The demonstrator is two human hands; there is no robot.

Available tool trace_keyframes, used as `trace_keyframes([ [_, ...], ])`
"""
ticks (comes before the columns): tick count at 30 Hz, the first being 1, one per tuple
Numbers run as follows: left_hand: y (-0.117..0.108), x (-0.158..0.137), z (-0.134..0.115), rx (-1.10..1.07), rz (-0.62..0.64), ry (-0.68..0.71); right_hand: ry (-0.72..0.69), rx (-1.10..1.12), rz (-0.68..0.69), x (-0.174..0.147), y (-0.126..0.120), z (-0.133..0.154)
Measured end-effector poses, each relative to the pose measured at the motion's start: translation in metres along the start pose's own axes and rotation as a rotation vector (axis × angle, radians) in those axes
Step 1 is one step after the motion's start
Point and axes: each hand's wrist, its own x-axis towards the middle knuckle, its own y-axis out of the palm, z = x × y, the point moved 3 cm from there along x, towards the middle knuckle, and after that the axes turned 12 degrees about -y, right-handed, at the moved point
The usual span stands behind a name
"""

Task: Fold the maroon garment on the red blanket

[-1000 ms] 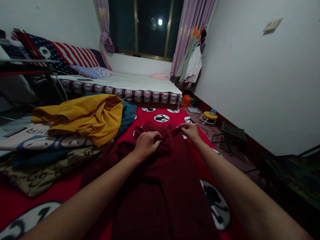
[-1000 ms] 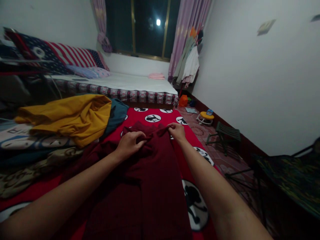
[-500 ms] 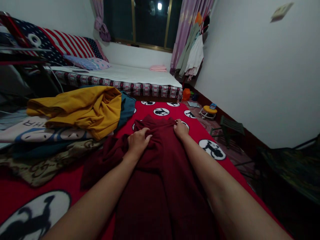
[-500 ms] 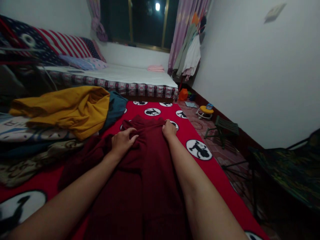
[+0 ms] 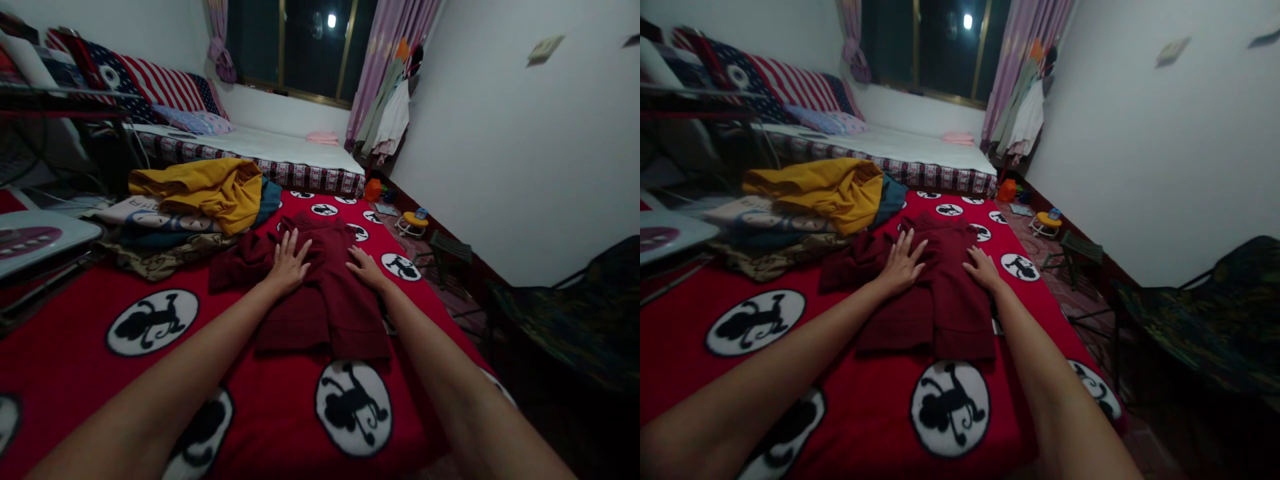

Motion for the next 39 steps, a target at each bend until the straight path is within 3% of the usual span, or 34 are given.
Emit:
trace_keyframes([
  [4,-0.012,-0.040,-0.005,-0.156,0.080,0.209,-0.021,0.029,-0.030,-0.023,-0.002,0.014],
  [7,-0.025,-0.057,-0.005,-0.314,0.147,0.241,-0.014,0.030,-0.064,-0.040,-0.002,0.026],
  [10,-0.042,-0.074,-0.011,-0.414,0.187,0.273,-0.034,-0.021,-0.200,-0.055,-0.006,0.045],
  [13,-0.054,-0.096,-0.024,-0.403,0.276,0.372,-0.106,-0.089,-0.345,-0.065,-0.013,0.075],
  [15,-0.059,-0.109,-0.031,-0.339,0.300,0.412,-0.101,-0.097,-0.333,-0.063,-0.013,0.096],
  [19,-0.063,-0.119,-0.040,-0.219,0.257,0.397,0.027,-0.107,-0.252,-0.042,-0.007,0.117],
  [24,-0.060,-0.119,-0.044,-0.169,0.213,0.414,0.192,-0.031,-0.336,0.004,-0.002,0.097],
  [29,-0.056,-0.118,-0.046,-0.179,0.165,0.473,0.144,0.020,-0.300,0.055,-0.008,0.079],
  [32,-0.054,-0.120,-0.047,-0.193,0.156,0.506,0.107,0.060,-0.198,0.078,-0.009,0.075],
  [36,-0.053,-0.123,-0.047,-0.227,0.170,0.501,0.083,0.096,-0.081,0.094,-0.001,0.066],
  [39,-0.051,-0.124,-0.046,-0.240,0.191,0.492,0.052,0.079,-0.127,0.097,0.003,0.060],
])
